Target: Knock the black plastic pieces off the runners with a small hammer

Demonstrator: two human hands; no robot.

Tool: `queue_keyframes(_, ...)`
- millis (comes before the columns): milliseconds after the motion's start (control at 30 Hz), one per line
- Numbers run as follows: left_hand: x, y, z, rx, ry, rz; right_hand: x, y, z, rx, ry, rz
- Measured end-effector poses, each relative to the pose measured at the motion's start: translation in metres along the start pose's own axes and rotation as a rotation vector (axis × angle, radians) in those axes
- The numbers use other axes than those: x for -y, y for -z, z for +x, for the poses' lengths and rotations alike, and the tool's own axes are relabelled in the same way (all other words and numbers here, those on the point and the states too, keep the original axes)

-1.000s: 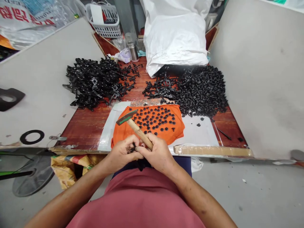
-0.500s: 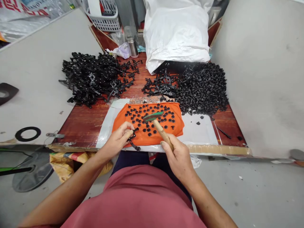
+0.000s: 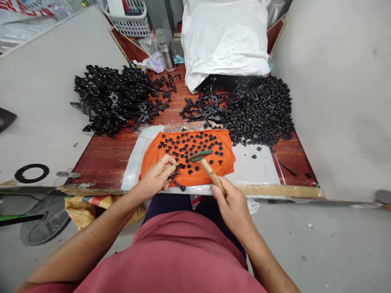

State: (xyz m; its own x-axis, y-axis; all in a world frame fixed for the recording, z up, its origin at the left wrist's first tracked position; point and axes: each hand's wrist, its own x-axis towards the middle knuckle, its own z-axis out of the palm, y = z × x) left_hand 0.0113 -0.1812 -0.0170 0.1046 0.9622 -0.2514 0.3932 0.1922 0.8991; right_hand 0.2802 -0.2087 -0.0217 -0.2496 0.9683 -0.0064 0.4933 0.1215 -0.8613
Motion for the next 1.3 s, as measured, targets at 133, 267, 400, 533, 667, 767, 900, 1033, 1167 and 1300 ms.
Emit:
queue_keyframes(133, -0.002, -0.002, 0.002, -0.006, 0.012, 0.083, -0.001, 0.001, 0.000, 0.003, 0.017, -0.047)
queue_keyframes(267, -0.002, -0.002, 0.007, -0.043, 0.025, 0.146, -0.001, 0.004, -0.001, 0.008, 0.077, -0.157)
queue_keyframes(400, 0.001, 0.001, 0.012, -0.036, 0.026, 0.172, 0.006, 0.008, 0.002, 0.058, 0.167, -0.294)
queue_keyframes(533, 0.001, 0.001, 0.013, -0.042, 0.010, 0.207, 0.016, 0.008, 0.005, 0.011, 0.265, -0.371)
queue_keyframes(667, 0.002, 0.000, 0.013, -0.045, -0.012, 0.199, 0.021, 0.000, 0.007, -0.020, 0.309, -0.552)
queue_keyframes(767, 0.004, 0.000, 0.013, -0.049, -0.033, 0.178, 0.023, -0.003, 0.007, 0.021, 0.292, -0.708)
queue_keyframes(900, 0.004, -0.001, 0.012, -0.056, -0.047, 0.171, 0.024, -0.002, 0.006, -0.043, 0.313, -0.724)
queue_keyframes(1033, -0.001, 0.001, 0.012, -0.072, -0.015, 0.231, 0.025, -0.003, 0.008, 0.056, 0.259, -0.829)
queue_keyframes(1167, -0.003, 0.002, 0.010, -0.063, -0.009, 0.259, 0.025, -0.009, 0.009, 0.068, 0.239, -0.808)
queue_keyframes(1300, -0.009, -0.002, 0.003, -0.033, -0.031, 0.292, 0.023, -0.009, 0.010, 0.074, 0.246, -0.603)
